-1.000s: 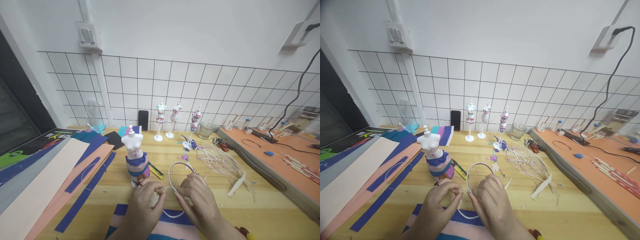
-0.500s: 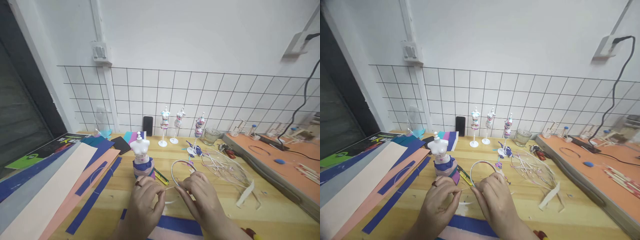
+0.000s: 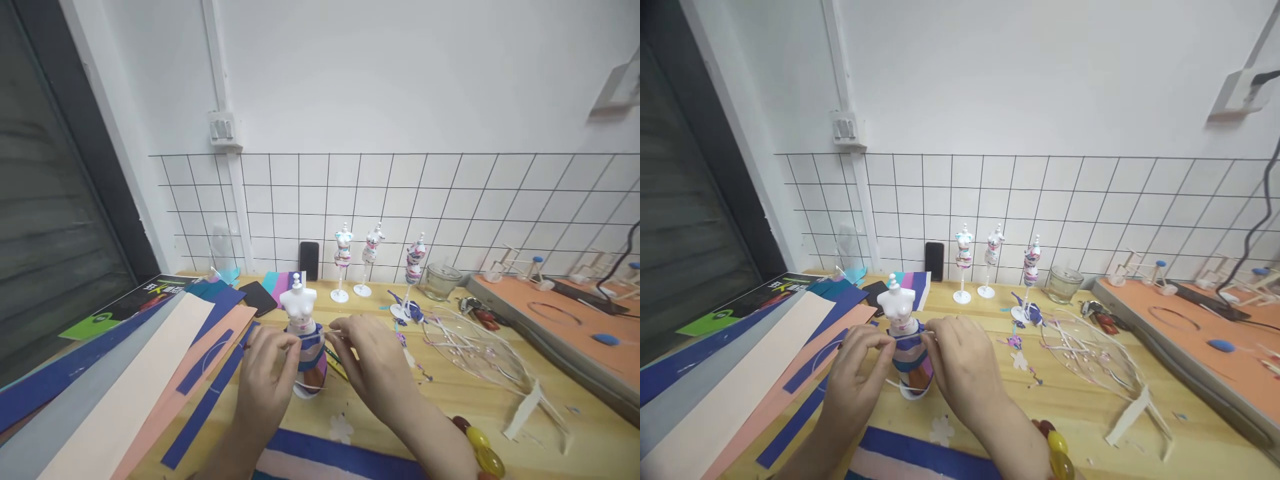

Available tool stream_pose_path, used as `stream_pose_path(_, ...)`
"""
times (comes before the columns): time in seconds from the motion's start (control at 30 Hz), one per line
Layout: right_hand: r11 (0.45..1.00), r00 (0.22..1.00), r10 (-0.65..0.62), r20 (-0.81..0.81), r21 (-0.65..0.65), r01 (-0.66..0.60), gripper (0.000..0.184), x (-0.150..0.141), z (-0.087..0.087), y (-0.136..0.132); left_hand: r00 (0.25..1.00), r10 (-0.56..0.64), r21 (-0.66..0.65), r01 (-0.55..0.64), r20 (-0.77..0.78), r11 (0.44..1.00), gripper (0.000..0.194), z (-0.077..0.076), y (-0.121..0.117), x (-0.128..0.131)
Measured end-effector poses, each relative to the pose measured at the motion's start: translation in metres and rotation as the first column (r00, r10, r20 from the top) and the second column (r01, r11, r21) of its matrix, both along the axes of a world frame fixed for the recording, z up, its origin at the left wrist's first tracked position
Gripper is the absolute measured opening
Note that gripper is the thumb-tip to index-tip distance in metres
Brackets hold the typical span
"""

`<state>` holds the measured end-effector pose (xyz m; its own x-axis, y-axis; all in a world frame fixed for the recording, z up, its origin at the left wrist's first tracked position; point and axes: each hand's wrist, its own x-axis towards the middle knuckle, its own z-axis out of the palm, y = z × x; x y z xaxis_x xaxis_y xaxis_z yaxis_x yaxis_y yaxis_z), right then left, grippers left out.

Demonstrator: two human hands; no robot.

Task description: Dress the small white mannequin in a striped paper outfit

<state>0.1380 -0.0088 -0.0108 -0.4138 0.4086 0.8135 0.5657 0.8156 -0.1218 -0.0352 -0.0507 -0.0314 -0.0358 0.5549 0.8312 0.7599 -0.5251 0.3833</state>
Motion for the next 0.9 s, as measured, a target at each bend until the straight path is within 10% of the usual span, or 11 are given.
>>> stream_pose_path(0.9, 0.996, 1.0, 0.014, -0.02, -0.091, -0.015, 0.013, -0.009, -0.001, 0.016, 0.838, -0.114, -0.221, 0.269, 0.534, 0.937, 0.006, -0.007, 0.015, -0.001)
